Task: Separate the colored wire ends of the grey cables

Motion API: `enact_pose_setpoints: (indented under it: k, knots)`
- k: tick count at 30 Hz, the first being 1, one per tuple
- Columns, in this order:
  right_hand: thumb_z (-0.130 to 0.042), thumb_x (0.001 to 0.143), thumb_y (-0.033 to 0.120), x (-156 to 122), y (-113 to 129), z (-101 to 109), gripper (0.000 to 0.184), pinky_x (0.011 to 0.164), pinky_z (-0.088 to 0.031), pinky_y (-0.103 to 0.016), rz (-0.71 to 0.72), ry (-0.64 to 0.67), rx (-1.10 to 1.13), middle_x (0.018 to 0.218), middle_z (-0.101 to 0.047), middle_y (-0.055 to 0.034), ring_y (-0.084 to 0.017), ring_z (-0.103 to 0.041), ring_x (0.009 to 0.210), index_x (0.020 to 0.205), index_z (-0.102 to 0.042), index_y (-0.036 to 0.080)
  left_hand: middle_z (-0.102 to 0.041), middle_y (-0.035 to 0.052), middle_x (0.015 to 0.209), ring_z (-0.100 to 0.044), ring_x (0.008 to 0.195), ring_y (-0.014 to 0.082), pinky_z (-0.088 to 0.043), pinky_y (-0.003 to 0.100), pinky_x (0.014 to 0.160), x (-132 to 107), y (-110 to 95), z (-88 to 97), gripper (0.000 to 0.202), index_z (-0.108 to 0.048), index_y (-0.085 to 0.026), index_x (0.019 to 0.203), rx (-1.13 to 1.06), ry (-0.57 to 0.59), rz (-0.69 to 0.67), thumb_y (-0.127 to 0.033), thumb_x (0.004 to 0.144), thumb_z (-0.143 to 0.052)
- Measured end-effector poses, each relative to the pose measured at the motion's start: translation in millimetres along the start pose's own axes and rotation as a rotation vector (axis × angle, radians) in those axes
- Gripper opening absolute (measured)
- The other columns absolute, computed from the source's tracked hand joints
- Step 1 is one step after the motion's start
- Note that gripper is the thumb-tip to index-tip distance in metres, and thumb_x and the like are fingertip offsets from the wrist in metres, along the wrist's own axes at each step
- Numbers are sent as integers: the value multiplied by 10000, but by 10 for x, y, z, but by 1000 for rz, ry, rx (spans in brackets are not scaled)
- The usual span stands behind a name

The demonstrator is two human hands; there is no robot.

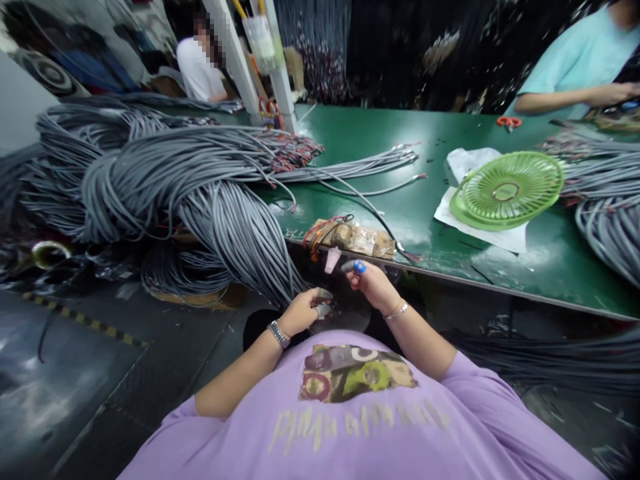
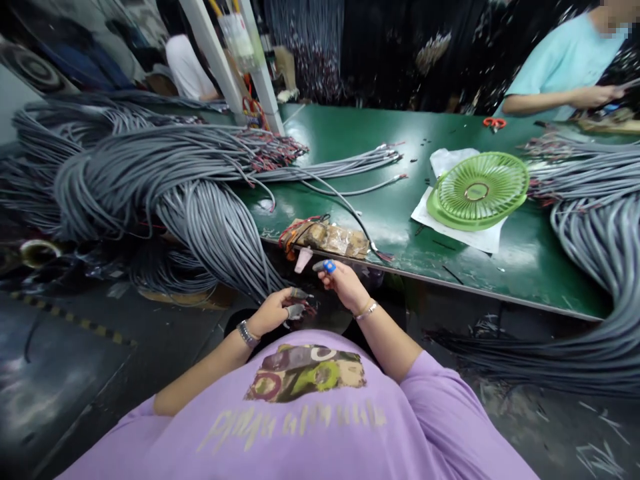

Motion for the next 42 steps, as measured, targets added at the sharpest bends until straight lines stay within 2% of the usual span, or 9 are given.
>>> enact_pose_setpoints:
  k: [4, 10, 14, 17, 21, 25, 32, 37, 42]
  knots:
    - [-689, 783, 532, -206, 474, 134, 349, 554, -350, -285, 229, 114, -343, 619, -554, -10, -118, -423, 552, 727, -682, 187, -746, 66, 860, -692, 778, 179, -541, 306, 754, 5, -110, 156, 171, -704, -176, 873, 81, 26, -66, -275, 733, -709]
    - [-619, 799, 477, 127, 1349, 801, 311, 575, -349, -284, 555, -344, -683, 629, -566, -14, -128, -437, 568, 787, -701, 177, -688, 19, 645, -645, 585, 139, -504, 243, 613, 81, -682, 459, 158, -703, -166, 846, 197, -63, -179, -280, 739, -681]
    - [-560, 741, 452, 572, 1527, 1397, 339, 552, -339, -287, 405, -621, -870, 610, -586, -30, -133, -431, 540, 780, -688, 141, -647, -2, 566, -582, 481, 120, -467, 221, 526, 281, -1043, 668, 251, -715, -169, 965, 318, -145, -322, -322, 779, -645]
    - [-556, 721, 426, 727, 1469, 1620, 302, 586, -358, -301, 322, -592, -1066, 630, -639, -55, -158, -489, 585, 719, -687, 154, -715, 34, 707, -617, 559, 134, -490, 233, 580, 594, -1270, 856, 284, -725, -184, 1004, 456, -246, -480, -343, 786, -637]
    - [-532, 742, 447, 718, 1407, 1671, 320, 597, -372, -306, 344, -601, -1107, 675, -676, -68, -171, -522, 601, 711, -676, 163, -747, 59, 905, -683, 859, 214, -516, 297, 802, 1245, -1542, 1100, 308, -709, -204, 1055, 778, -364, -442, -330, 797, -596]
    - [-512, 759, 449, 704, 1419, 1627, 310, 590, -348, -301, 316, -612, -1186, 588, -610, -38, -172, -504, 582, 666, -641, 183, -658, 117, 1232, -595, 1150, 284, -436, 356, 1003, 1950, -1767, 1228, 448, -639, -164, 1191, 1169, -388, -341, -299, 766, -600]
    - [-504, 810, 429, 732, 1418, 1585, 292, 615, -345, -286, 251, -588, -1255, 672, -639, -39, -182, -544, 664, 750, -671, 197, -564, 149, 1381, -535, 1251, 317, -396, 350, 1031, 2887, -1930, 1268, 787, -484, -159, 1386, 1341, -226, -222, -418, 674, -696]
    - [-506, 834, 421, 738, 1410, 1585, 292, 628, -350, -279, 249, -571, -1237, 711, -661, -41, -180, -560, 698, 805, -690, 196, -659, 159, 1254, -625, 1106, 318, -449, 330, 891, 3217, -1952, 1330, 845, -502, -149, 1368, 1375, -180, -137, -528, 638, -702]
    - [-510, 834, 420, 755, 1419, 1610, 290, 623, -348, -279, 223, -597, -1245, 714, -659, -41, -178, -551, 687, 780, -683, 194, -724, 89, 1026, -649, 950, 280, -438, 290, 748, 3146, -1911, 1385, 531, -684, -206, 992, 1409, -151, -131, -601, 640, -634]
Point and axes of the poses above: each hand's wrist, its own x-axis towards the middle knuckle, its own z-axis out of the back of the hand, y = z × x, the point moved 2 cm from there along x, towards the middle knuckle
